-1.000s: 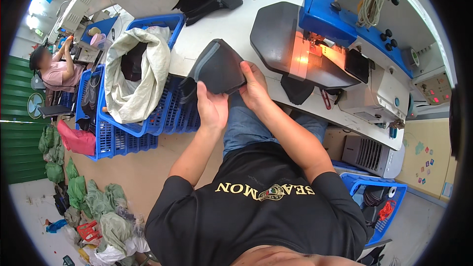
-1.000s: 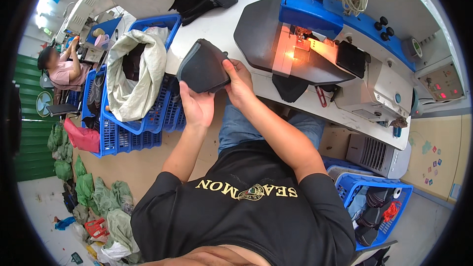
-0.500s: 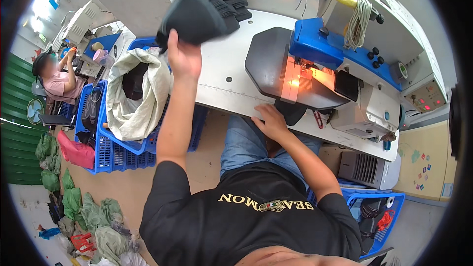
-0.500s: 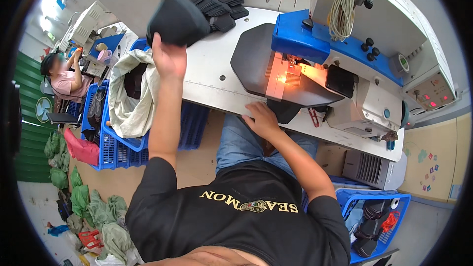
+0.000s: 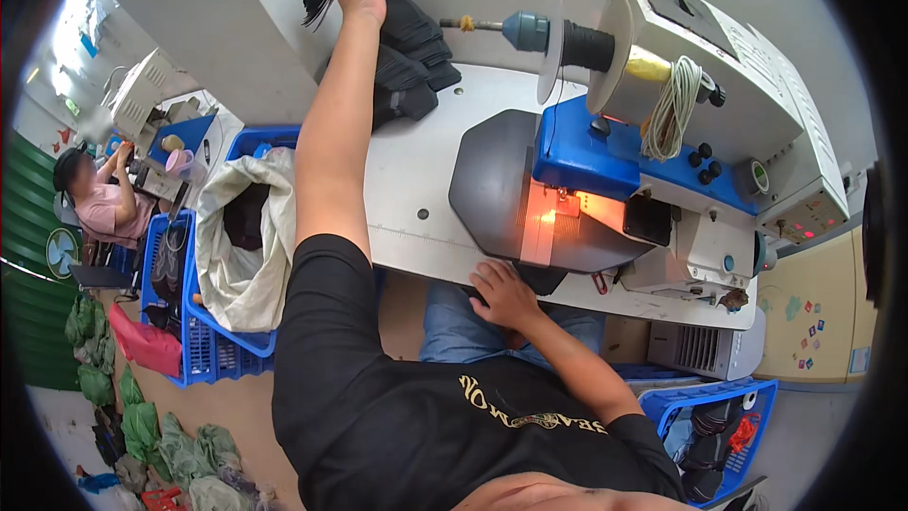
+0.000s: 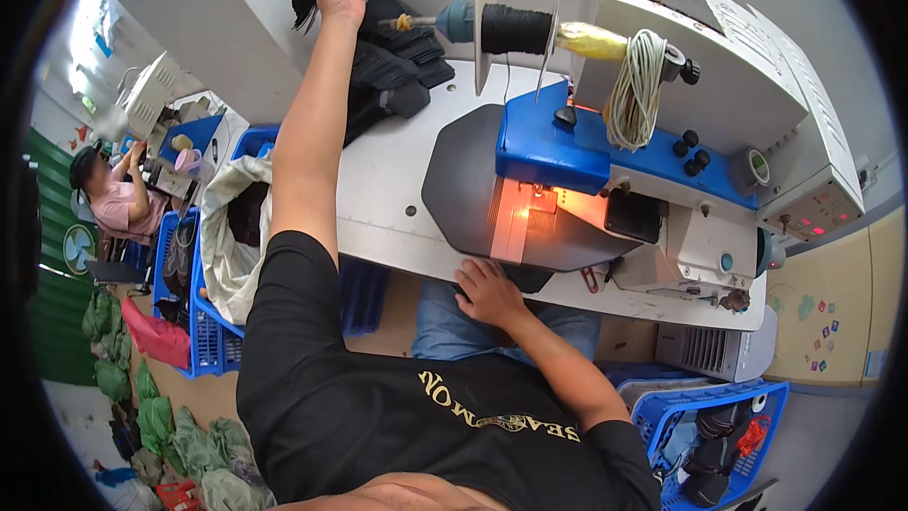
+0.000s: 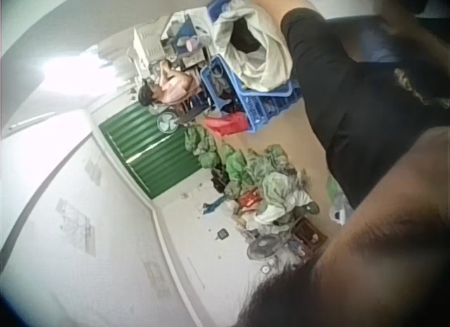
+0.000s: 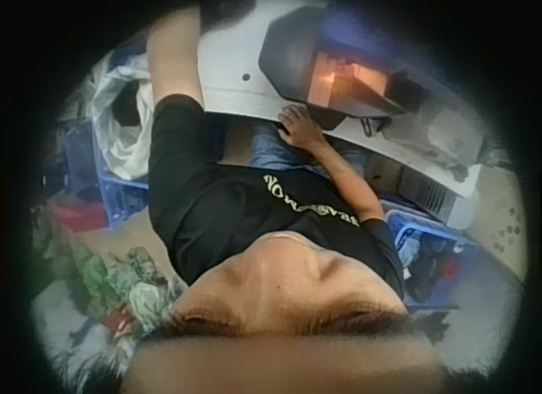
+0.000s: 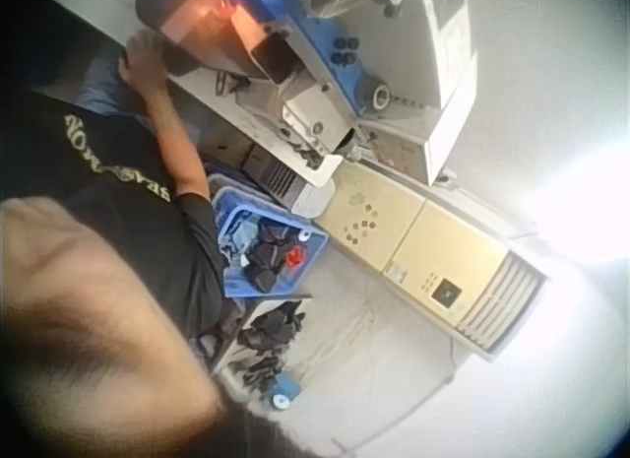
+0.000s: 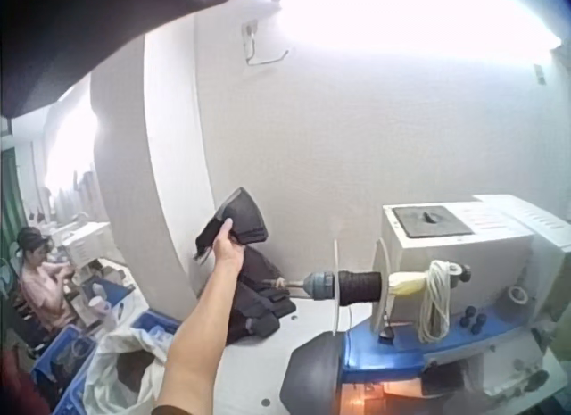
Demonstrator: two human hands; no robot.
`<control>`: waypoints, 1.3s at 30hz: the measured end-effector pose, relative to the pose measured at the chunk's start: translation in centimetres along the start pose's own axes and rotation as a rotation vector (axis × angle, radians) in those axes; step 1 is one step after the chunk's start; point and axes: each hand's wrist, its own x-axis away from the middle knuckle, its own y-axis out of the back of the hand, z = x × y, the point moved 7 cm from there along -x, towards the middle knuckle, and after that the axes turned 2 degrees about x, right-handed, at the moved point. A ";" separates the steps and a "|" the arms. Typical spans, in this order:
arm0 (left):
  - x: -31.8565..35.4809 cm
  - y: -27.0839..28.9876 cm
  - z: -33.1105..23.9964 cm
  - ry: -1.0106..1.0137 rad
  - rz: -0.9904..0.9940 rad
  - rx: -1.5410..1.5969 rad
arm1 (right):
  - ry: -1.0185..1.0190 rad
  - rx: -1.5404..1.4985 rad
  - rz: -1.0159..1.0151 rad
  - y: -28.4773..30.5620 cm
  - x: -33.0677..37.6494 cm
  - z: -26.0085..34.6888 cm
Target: The person repeatedly picks up black fabric pieces from a white sack inside a blue crate, briefly inspects them, and places them on the table next to a sewing machine. The person continues this cycle, stacking the pieces on the table throughout the clip.
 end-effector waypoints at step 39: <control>38.1 35.1 -28.4 0.447 -0.100 -2.134 | 0.071 0.042 -0.014 -1.0 -0.6 1.3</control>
